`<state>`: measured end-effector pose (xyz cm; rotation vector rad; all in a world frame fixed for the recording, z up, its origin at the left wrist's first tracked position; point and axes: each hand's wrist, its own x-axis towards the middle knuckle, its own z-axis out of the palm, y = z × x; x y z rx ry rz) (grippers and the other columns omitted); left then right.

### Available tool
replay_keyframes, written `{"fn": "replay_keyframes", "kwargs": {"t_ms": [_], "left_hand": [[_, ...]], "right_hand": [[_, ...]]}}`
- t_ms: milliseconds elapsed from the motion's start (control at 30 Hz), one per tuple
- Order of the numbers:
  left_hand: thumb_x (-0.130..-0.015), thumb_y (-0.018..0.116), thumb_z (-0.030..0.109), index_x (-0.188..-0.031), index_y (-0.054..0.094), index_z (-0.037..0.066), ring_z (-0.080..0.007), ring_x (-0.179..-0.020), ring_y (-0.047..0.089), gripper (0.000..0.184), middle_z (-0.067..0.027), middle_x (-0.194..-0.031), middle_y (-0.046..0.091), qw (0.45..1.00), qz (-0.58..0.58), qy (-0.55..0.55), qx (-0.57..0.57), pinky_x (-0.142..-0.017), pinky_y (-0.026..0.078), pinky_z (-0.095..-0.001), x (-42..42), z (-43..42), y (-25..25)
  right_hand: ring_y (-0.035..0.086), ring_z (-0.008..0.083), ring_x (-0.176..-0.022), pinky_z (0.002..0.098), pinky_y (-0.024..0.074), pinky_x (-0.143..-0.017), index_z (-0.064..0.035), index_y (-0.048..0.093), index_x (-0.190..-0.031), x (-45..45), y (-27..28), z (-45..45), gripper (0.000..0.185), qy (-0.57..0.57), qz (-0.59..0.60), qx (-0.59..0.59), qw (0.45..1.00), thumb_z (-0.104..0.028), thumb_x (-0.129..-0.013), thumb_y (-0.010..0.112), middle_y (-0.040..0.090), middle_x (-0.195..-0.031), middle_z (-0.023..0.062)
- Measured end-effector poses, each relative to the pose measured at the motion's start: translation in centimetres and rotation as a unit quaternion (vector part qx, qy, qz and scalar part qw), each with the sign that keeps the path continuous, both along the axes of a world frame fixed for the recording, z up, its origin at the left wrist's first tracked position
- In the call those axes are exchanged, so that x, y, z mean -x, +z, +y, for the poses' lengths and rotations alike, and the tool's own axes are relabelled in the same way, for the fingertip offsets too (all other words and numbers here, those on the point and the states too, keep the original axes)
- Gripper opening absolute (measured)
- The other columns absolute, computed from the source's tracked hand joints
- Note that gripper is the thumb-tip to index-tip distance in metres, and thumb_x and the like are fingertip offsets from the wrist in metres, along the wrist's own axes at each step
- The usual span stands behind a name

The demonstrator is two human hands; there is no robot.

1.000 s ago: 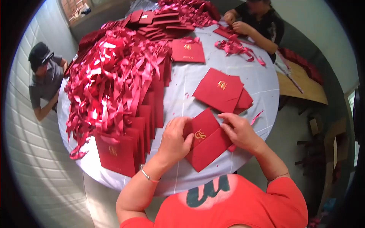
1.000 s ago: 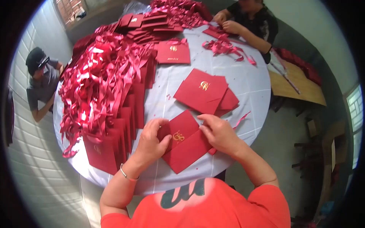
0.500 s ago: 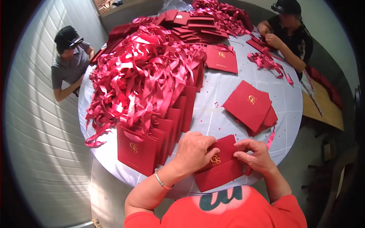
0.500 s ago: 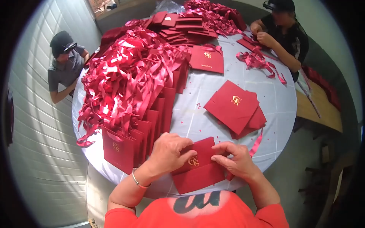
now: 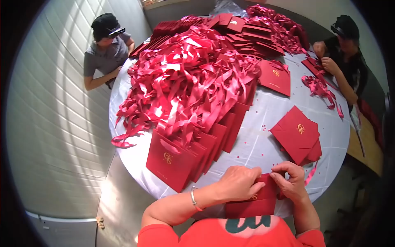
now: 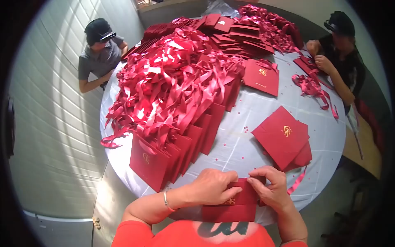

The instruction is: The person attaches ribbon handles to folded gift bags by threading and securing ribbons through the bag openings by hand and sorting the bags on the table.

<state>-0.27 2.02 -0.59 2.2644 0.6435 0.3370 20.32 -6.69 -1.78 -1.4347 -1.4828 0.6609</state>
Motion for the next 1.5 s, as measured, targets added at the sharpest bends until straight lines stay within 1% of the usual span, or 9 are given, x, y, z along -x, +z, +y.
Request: {"fn": "replay_keyframes", "kwargs": {"t_ms": [233,367,533,567,633,967,1167,1233,1500], "left_hand": [[-0.088,0.068,0.031,-0.090,0.061,0.004,-0.0426,-0.071,0.066,0.028,-0.0210,-0.072,0.066,0.999,0.004,0.025,-0.019,-0.061,0.051,-0.0518,-1.1,-1.2,0.0],[-0.086,0.068,0.029,-0.095,0.069,0.007,-0.0388,-0.081,0.068,0.024,-0.0179,-0.082,0.070,0.994,-0.015,0.026,0.104,-0.071,0.052,-0.0492,-0.8,0.2,-0.7],[-0.087,0.067,0.025,-0.094,0.069,0.002,-0.0383,-0.083,0.068,0.024,-0.0216,-0.084,0.068,0.981,-0.030,0.016,0.192,-0.072,0.052,-0.0441,-0.9,1.1,-2.1],[-0.091,0.068,0.018,-0.094,0.066,-0.002,-0.0129,-0.073,0.067,0.020,-0.0119,-0.075,0.068,0.978,-0.035,-0.001,0.205,-0.066,0.054,-0.0324,-0.9,1.3,-2.2],[-0.095,0.064,0.010,-0.095,0.063,-0.003,-0.0051,-0.074,0.056,0.013,-0.0009,-0.077,0.063,0.962,-0.014,-0.014,0.274,-0.064,0.049,-0.0254,-0.8,1.4,-2.3],[-0.100,0.055,0.006,-0.106,0.063,-0.002,-0.0046,-0.084,0.056,0.013,0.0013,-0.091,0.065,0.931,0.006,-0.042,0.363,-0.077,0.050,-0.0227,-0.6,2.0,-1.3],[-0.102,0.050,0.005,-0.114,0.061,-0.003,-0.0066,-0.090,0.060,0.018,-0.0013,-0.098,0.066,0.919,0.012,-0.047,0.391,-0.082,0.051,-0.0240,-0.6,2.0,-1.9],[-0.096,0.055,0.007,-0.111,0.064,-0.003,-0.0140,-0.083,0.063,0.020,-0.0119,-0.088,0.070,0.913,-0.048,-0.021,0.405,-0.079,0.052,-0.0320,-0.5,1.7,-2.5],[-0.093,0.055,0.010,-0.110,0.065,-0.002,-0.0266,-0.085,0.069,0.022,-0.0193,-0.092,0.071,0.939,-0.032,-0.022,0.341,-0.079,0.053,-0.0369,-0.5,1.5,-1.9]], "right_hand": [[0.062,0.0123,-0.067,0.0253,0.0486,-0.060,-0.0002,0.070,-0.092,-0.3,0.0,-0.3,0.018,0.025,0.019,-0.011,0.999,0.003,-0.077,0.078,0.067,-0.081,0.0079],[0.064,0.0159,-0.072,0.0275,0.0507,-0.065,0.0005,0.070,-0.094,0.0,-0.1,-0.4,0.018,-0.007,0.031,-0.037,0.999,0.007,-0.079,0.075,0.067,-0.082,0.0092],[0.067,0.0261,-0.079,0.0331,0.0536,-0.071,-0.0006,0.070,-0.103,0.0,1.9,-1.2,0.023,0.037,-0.101,-0.070,0.992,0.008,-0.081,0.071,0.069,-0.089,0.0128],[0.068,0.0285,-0.082,0.0339,0.0540,-0.074,-0.0014,0.071,-0.104,-0.1,2.1,-1.4,0.023,0.040,-0.076,-0.047,0.995,0.007,-0.082,0.070,0.069,-0.093,0.0140],[0.071,0.0231,-0.082,0.0302,0.0554,-0.072,-0.0003,0.071,-0.103,0.0,2.0,-2.5,0.021,-0.020,0.005,0.030,0.999,0.006,-0.083,0.071,0.072,-0.097,0.0140],[0.067,0.0169,-0.080,0.0289,0.0529,-0.067,-0.0010,0.072,-0.095,-0.5,1.0,-3.6,0.017,0.009,0.026,-0.006,1.000,0.008,-0.081,0.071,0.069,-0.092,0.0080],[0.067,0.0208,-0.078,0.0303,0.0516,-0.063,-0.0025,0.071,-0.094,0.9,0.5,-2.6,0.021,0.027,-0.092,-0.078,0.992,0.007,-0.076,0.076,0.068,-0.086,0.0096],[0.066,0.0236,-0.074,0.0318,0.0516,-0.061,-0.0028,0.070,-0.093,1.3,0.5,-2.4,0.022,0.027,-0.122,-0.095,0.988,0.006,-0.075,0.077,0.066,-0.082,0.0099],[0.067,0.0255,-0.073,0.0346,0.0534,-0.063,-0.0031,0.068,-0.090,2.0,0.2,-1.9,0.023,0.015,-0.205,-0.121,0.971,0.002,-0.071,0.079,0.066,-0.082,0.0098]]}}
